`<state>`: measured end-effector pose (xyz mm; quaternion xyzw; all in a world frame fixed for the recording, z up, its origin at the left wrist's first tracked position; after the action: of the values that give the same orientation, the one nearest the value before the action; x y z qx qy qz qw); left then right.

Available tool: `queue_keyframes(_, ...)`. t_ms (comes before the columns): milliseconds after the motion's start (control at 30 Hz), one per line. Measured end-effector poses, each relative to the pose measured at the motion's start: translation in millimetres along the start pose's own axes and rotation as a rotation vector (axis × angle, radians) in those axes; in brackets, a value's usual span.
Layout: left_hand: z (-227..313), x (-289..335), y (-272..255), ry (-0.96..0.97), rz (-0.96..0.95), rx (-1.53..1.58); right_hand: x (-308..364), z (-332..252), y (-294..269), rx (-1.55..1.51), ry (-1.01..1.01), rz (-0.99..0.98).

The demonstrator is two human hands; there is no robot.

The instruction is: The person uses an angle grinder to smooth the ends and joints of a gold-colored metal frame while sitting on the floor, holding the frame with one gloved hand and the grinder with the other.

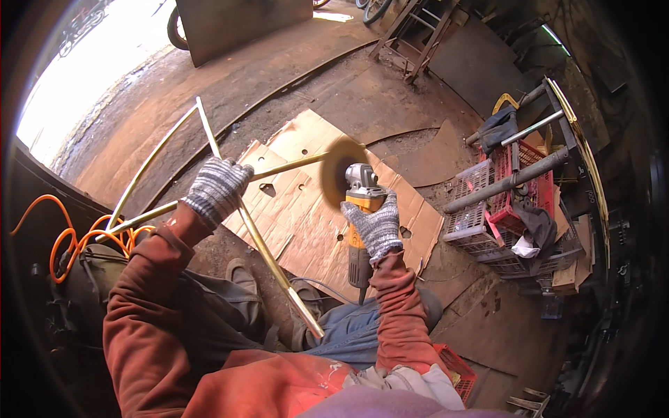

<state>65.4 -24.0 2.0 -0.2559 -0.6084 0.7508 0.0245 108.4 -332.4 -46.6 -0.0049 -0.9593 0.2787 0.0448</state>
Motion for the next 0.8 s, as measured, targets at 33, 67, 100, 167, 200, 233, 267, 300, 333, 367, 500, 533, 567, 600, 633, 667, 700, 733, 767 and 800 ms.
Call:
queue_keyframes(33, 0, 0, 0, 0.000, -0.003, -0.004, -1, 0, 0, -0.004, 0.000, -0.002)
queue_keyframes(67, -1, 0, 0, -0.010, -0.015, -0.010, -2, 2, 0, -0.047, 0.022, 0.000)
queue_keyframes(100, -2, 0, 1, -0.020, -0.026, -0.016, -2, 3, 0, -0.090, 0.043, 0.002)
queue_keyframes(167, -1, -3, 0, -0.025, -0.027, 0.010, 2, 3, 0, -0.120, 0.035, -0.002)
queue_keyframes(200, 0, -5, 0, -0.033, -0.027, 0.034, 5, 2, 0, -0.050, 0.017, -0.010)
queue_keyframes(233, -2, -4, -1, -0.035, -0.028, 0.029, 8, -5, 4, 0.015, -0.008, -0.026)
queue_keyframes(267, -5, -3, -3, -0.049, -0.020, 0.037, 13, -15, 9, 0.021, 0.002, -0.075)
queue_keyframes(300, -7, -2, -5, -0.062, -0.013, 0.046, 17, -17, 14, 0.017, 0.000, -0.079)
queue_keyframes(333, -7, -3, -5, -0.061, -0.010, 0.046, 21, -20, 17, 0.046, -0.041, -0.092)
queue_keyframes(367, -5, -4, -7, -0.054, 0.003, 0.047, 25, -24, 20, 0.074, -0.081, -0.106)
queue_keyframes(500, -5, -7, -8, -0.059, 0.022, 0.069, 33, -34, 26, 0.085, -0.183, -0.140)
queue_keyframes(533, -6, -6, -8, -0.060, 0.023, 0.066, 33, -35, 27, 0.097, -0.187, -0.131)
queue_keyframes(567, -7, -6, -7, -0.064, 0.015, 0.075, 30, -36, 27, 0.095, -0.189, -0.132)
queue_keyframes(600, -8, -5, -6, -0.068, 0.007, 0.084, 27, -35, 26, 0.060, -0.176, -0.114)
queue_keyframes(633, -8, -4, -6, -0.067, 0.007, 0.084, 24, -35, 24, 0.026, -0.160, -0.093)
queue_keyframes(667, -7, -2, -5, -0.064, -0.002, 0.092, 22, -37, 20, 0.039, -0.139, -0.058)
queue_keyframes(700, -7, 0, -4, -0.061, -0.010, 0.100, 20, -36, 18, 0.039, -0.139, -0.058)
queue_keyframes(733, -7, 1, -2, -0.064, -0.029, 0.110, 17, -31, 15, 0.009, -0.115, -0.058)
queue_keyframes(767, -6, 0, -2, -0.061, -0.029, 0.113, 14, -27, 12, -0.021, -0.090, -0.059)
queue_keyframes(800, -4, 0, -4, -0.043, -0.022, 0.114, 11, -26, 8, -0.044, -0.083, -0.031)
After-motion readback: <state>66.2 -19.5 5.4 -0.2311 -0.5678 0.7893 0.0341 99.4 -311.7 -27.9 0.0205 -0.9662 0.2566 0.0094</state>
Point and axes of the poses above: each hand's wrist, its own x-axis away from the middle knuckle, its own y-axis out of the palm, z = x × y, the point moved 7 cm from there along -x, towards the middle knuckle, and after that the axes turned 11 degrees about x, right-handed, at the moved point
